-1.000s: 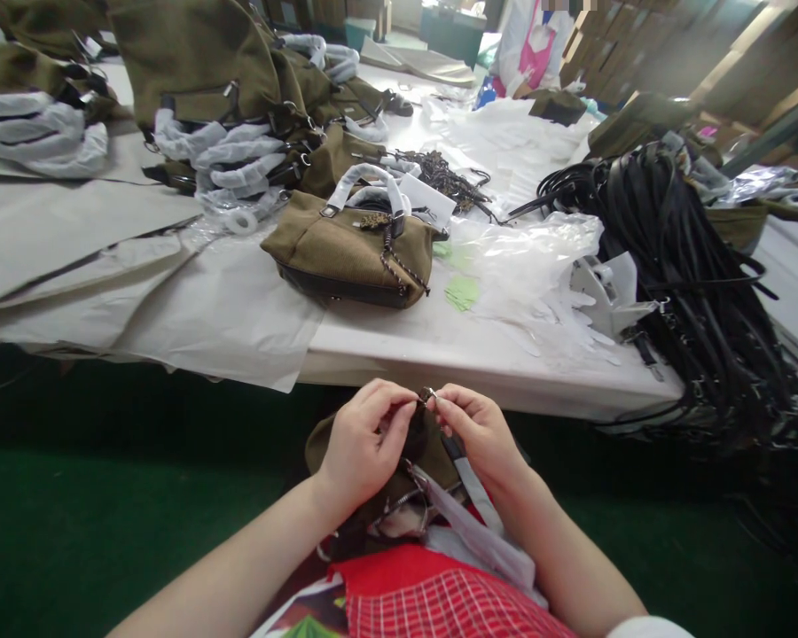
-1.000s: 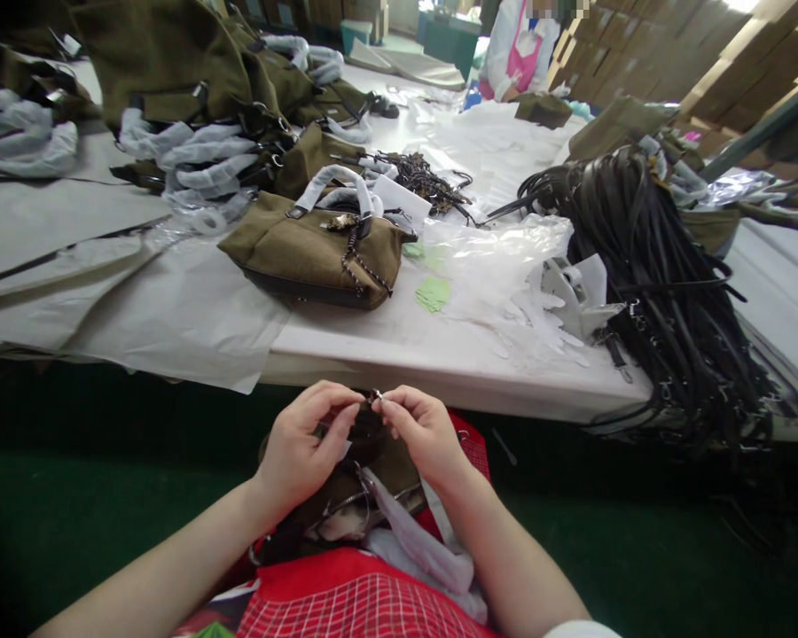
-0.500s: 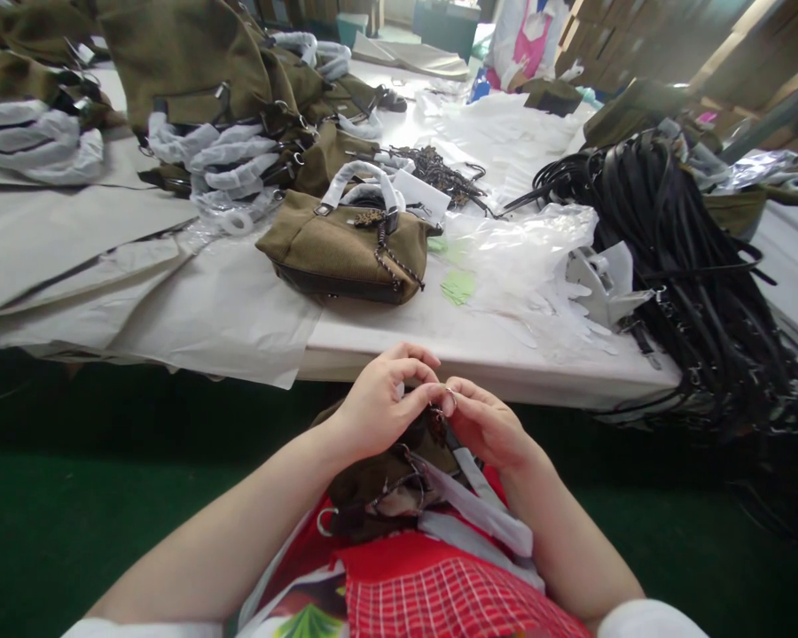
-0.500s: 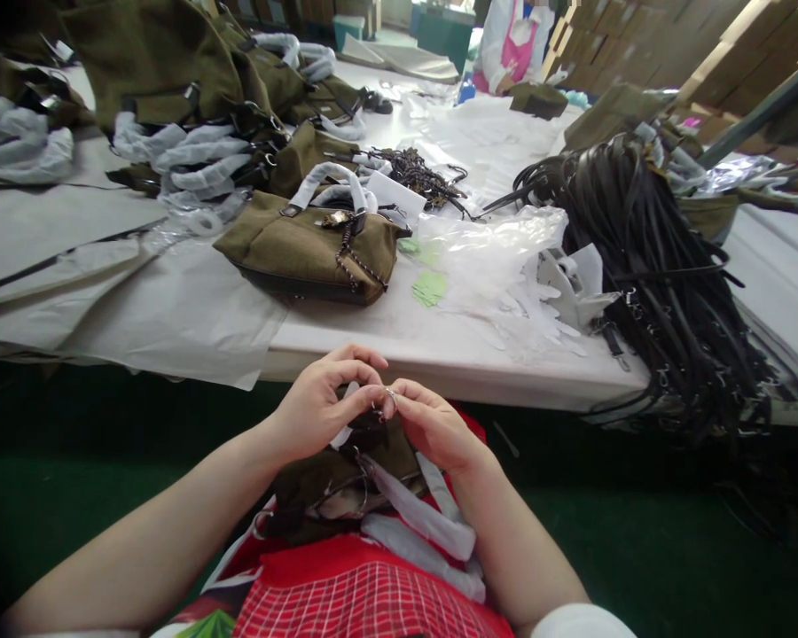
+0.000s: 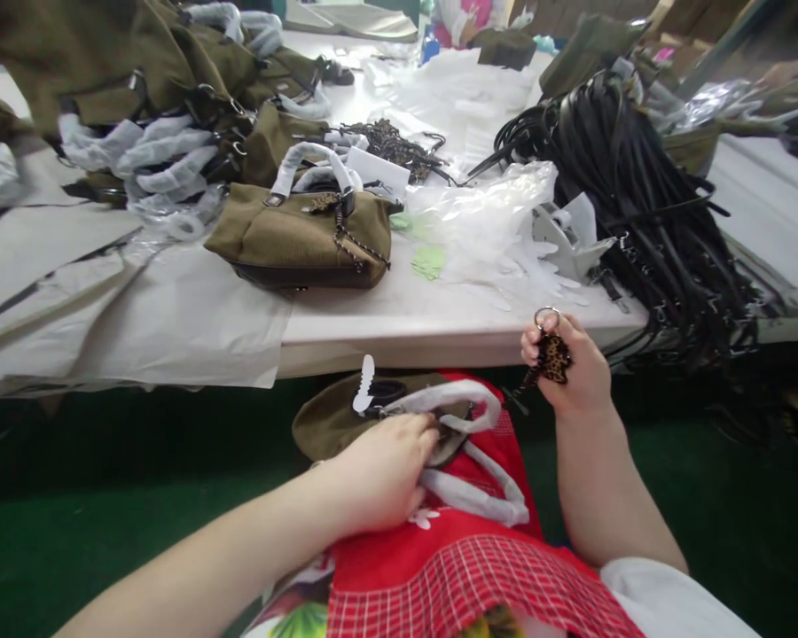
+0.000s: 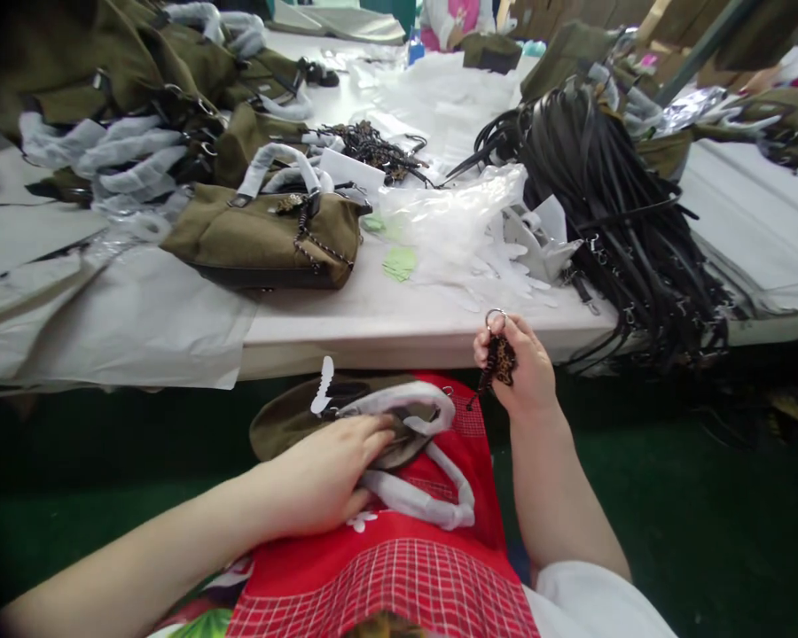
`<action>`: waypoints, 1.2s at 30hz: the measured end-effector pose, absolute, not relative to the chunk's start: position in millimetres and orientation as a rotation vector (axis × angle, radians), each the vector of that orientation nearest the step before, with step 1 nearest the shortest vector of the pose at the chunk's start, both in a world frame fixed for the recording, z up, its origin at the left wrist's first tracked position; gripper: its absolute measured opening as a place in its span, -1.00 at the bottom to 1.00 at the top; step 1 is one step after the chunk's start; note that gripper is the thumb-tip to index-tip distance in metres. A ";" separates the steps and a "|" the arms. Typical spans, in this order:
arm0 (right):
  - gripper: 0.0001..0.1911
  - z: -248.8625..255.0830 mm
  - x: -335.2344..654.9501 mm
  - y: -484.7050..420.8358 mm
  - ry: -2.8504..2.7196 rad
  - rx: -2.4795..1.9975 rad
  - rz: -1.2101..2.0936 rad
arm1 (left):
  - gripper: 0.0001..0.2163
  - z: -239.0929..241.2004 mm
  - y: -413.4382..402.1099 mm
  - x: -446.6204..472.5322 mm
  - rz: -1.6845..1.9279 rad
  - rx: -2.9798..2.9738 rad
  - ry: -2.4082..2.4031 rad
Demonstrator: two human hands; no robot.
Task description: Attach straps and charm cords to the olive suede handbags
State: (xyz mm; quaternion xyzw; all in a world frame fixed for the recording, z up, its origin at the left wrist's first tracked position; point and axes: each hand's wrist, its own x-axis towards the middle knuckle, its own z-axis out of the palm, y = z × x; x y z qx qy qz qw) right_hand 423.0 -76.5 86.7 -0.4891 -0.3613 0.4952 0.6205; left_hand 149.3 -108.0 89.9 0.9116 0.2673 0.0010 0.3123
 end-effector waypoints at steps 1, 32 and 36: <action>-0.73 87.0 428.7 -78.9 -0.825 -1.119 1.121 | -0.75 83.3 -97.3 148.4 0.032 2.413 0.762; -0.79 24.8 397.6 -113.7 -0.605 -1.010 1.623 | -0.83 1.9 -51.8 254.0 0.098 2.659 0.954; -0.80 30.1 396.5 -116.8 -0.604 -1.002 1.632 | -0.79 10.6 -26.1 242.8 0.143 2.592 0.974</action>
